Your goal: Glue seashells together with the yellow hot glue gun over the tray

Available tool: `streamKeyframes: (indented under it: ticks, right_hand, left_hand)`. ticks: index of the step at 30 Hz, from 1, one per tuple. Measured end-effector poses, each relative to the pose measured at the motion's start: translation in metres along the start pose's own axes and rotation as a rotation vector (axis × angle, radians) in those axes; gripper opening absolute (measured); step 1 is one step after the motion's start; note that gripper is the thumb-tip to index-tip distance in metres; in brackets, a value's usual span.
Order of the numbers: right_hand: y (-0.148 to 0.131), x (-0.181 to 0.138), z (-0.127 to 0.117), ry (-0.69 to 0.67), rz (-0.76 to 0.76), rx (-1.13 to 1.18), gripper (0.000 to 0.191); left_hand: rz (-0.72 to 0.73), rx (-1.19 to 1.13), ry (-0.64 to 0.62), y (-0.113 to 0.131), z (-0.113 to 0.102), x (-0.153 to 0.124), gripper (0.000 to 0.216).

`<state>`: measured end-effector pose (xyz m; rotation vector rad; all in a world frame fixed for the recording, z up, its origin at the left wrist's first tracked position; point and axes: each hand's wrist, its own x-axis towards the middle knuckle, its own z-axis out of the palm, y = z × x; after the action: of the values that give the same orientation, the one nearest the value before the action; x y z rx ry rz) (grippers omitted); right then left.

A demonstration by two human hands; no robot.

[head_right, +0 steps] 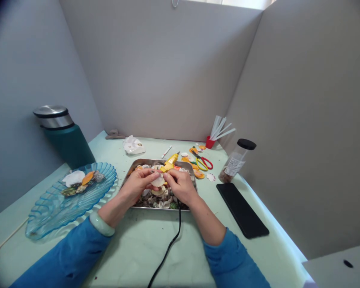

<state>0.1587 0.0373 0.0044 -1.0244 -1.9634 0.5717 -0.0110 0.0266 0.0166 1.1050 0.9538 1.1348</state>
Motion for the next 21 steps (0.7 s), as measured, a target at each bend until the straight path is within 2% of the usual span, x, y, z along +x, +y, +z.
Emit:
streamKeyframes:
  ticks: [10, 21]
  right_hand:
    - [0.0006, 0.0009, 0.0002, 0.005, 0.034, -0.025, 0.037]
    - [0.0000, 0.0007, 0.0013, 0.012, 0.024, -0.012, 0.034]
  left_hand:
    - [0.032, 0.011, -0.036, -0.0021, -0.0014, 0.0000, 0.040]
    - [0.031, -0.050, 0.027, 0.0022, 0.0016, -0.0015, 0.038]
